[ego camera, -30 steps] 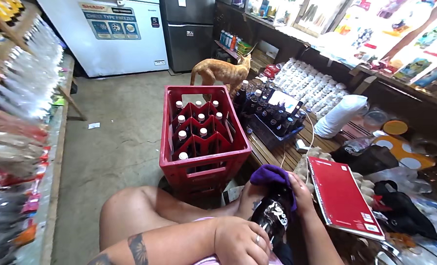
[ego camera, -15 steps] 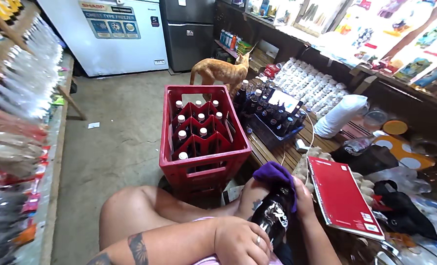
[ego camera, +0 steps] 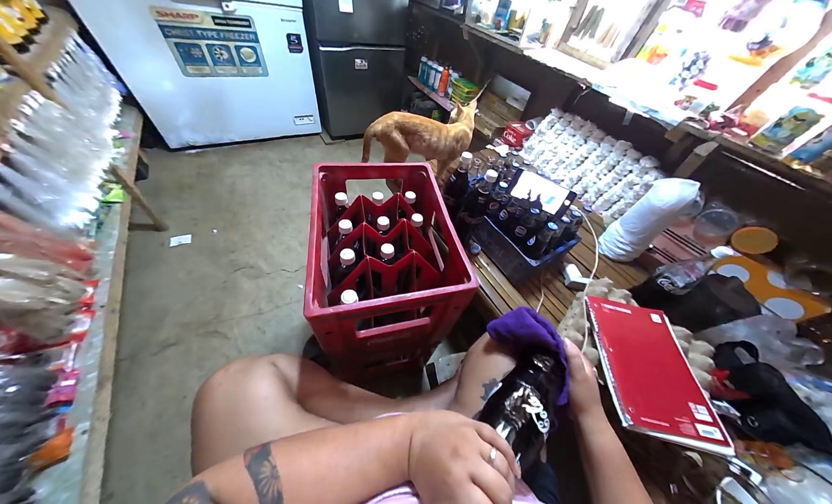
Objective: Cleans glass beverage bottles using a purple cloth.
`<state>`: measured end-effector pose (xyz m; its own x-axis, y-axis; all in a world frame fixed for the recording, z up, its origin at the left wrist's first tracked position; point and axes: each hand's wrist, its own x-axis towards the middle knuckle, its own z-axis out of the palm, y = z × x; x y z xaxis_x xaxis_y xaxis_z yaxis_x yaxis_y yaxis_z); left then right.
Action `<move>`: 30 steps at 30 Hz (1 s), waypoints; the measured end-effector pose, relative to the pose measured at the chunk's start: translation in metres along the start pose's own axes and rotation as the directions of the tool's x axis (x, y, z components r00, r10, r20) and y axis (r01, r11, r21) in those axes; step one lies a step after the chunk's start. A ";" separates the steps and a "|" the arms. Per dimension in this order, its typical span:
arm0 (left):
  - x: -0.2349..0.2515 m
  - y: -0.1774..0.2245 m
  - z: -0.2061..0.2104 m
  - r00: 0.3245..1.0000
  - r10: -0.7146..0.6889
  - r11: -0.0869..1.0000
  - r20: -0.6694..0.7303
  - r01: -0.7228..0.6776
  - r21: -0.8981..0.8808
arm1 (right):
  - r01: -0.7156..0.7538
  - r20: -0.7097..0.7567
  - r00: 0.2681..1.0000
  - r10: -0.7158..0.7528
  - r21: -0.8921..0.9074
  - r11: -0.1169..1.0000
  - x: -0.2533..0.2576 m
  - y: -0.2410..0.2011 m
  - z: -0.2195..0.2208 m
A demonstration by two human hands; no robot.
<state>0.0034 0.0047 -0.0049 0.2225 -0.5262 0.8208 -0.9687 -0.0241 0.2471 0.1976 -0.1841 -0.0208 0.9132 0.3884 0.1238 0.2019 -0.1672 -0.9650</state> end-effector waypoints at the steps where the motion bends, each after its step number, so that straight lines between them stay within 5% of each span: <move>1: 0.000 0.000 0.000 1.000 0.002 1.000 0.001 -0.002 -0.003 | -0.009 -0.007 1.000 0.009 -0.003 1.000 -0.001 0.000 0.000; 10: -0.002 0.001 -0.002 1.000 -0.007 1.000 -0.019 0.006 -0.010 | -0.111 -0.128 0.986 0.111 0.005 0.994 -0.007 0.003 0.004; 26: -0.005 -0.002 -0.001 0.999 0.001 1.000 -0.045 -0.002 -0.022 | -0.134 -0.109 0.986 0.126 -0.072 0.988 -0.005 0.011 -0.007; 30: -0.005 -0.002 -0.003 0.999 -0.012 1.000 -0.041 0.011 -0.028 | -0.178 -0.167 0.968 0.188 0.071 0.981 0.001 0.008 -0.001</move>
<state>0.0040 0.0097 -0.0082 0.2381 -0.4906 0.8382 -0.9629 -0.0061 0.2699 0.2007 -0.1856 -0.0286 0.9809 0.1929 -0.0232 0.0098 -0.1687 -0.9856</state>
